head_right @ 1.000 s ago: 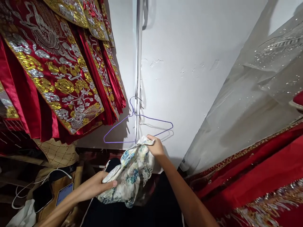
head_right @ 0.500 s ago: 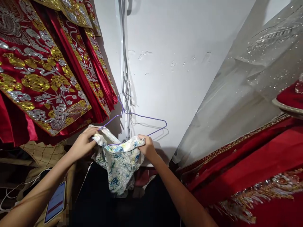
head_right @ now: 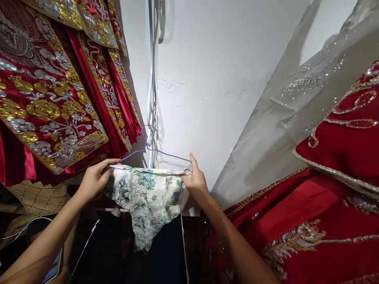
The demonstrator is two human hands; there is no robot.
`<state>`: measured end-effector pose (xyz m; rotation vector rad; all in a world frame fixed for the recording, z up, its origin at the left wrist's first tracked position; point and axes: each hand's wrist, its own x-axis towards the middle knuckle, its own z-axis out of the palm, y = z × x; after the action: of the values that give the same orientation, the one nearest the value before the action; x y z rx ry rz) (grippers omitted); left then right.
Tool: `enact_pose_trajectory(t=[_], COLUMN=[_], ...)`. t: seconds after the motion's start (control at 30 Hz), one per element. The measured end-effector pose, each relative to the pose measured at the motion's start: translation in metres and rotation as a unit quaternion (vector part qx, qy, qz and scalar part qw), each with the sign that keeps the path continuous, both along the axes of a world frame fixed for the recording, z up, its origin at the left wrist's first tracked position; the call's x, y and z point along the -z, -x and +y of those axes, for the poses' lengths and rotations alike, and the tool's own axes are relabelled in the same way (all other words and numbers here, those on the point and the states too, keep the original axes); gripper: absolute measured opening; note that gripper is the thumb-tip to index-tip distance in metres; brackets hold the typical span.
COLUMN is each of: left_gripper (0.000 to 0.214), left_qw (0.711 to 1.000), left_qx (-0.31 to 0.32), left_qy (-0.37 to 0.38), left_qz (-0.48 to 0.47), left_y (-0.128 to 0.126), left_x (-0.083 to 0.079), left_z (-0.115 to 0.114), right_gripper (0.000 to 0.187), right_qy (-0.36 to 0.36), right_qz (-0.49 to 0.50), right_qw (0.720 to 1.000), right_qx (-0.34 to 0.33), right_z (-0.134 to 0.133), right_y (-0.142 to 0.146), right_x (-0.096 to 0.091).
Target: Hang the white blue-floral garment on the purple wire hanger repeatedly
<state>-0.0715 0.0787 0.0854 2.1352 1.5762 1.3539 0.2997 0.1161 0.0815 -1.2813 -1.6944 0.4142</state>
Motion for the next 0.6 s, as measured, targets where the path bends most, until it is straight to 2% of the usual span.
enact_pose_trajectory(t=[0.07,0.1,0.17,0.23,0.3,0.37,0.43,0.47,0.53,0.6], left_gripper=[0.037,0.036,0.034,0.030,0.025,0.023,0.027,0.029,0.032,0.032], left_qw=[1.000,1.000,0.999,0.999,0.999,0.999,0.999,0.998,0.996,0.992], left_qx=[-0.001,-0.003,-0.011,-0.017,-0.008,-0.015,-0.042,-0.051,-0.034,0.020], left_qy=[-0.004,-0.011,-0.026,-0.036,-0.039,-0.029,-0.004,0.012,0.043,0.068], left_qz=[0.010,0.015,0.022,0.026,0.022,0.007,-0.020,-0.036,-0.074,-0.103], left_y=[0.004,0.006,0.011,0.016,0.022,0.028,0.033,0.034,0.032,0.024], left_x=[-0.006,-0.009,-0.017,-0.027,-0.037,-0.046,-0.051,-0.053,-0.054,-0.054], left_z=[-0.001,-0.001,0.001,0.005,0.009,0.014,0.018,0.020,0.022,0.022], right_gripper=[0.068,0.058,0.038,0.024,0.023,0.030,0.037,0.041,0.047,0.048], right_qy=[0.004,0.015,0.066,0.143,0.220,0.278,0.291,0.273,0.198,0.126], right_qz=[-0.053,-0.064,-0.050,-0.009,0.047,0.128,0.228,0.274,0.313,0.284], right_qw=[0.999,0.998,0.992,0.972,0.940,0.906,0.885,0.885,0.912,0.947], right_qx=[0.003,-0.018,-0.096,-0.187,-0.256,-0.293,-0.283,-0.258,-0.175,-0.083], right_z=[0.015,0.020,0.023,0.018,0.010,0.003,-0.001,-0.003,-0.010,-0.020], right_y=[-0.007,-0.008,-0.010,-0.014,-0.021,-0.027,-0.028,-0.025,-0.011,0.009], right_x=[-0.008,-0.011,-0.021,-0.035,-0.049,-0.058,-0.054,-0.047,-0.026,-0.001])
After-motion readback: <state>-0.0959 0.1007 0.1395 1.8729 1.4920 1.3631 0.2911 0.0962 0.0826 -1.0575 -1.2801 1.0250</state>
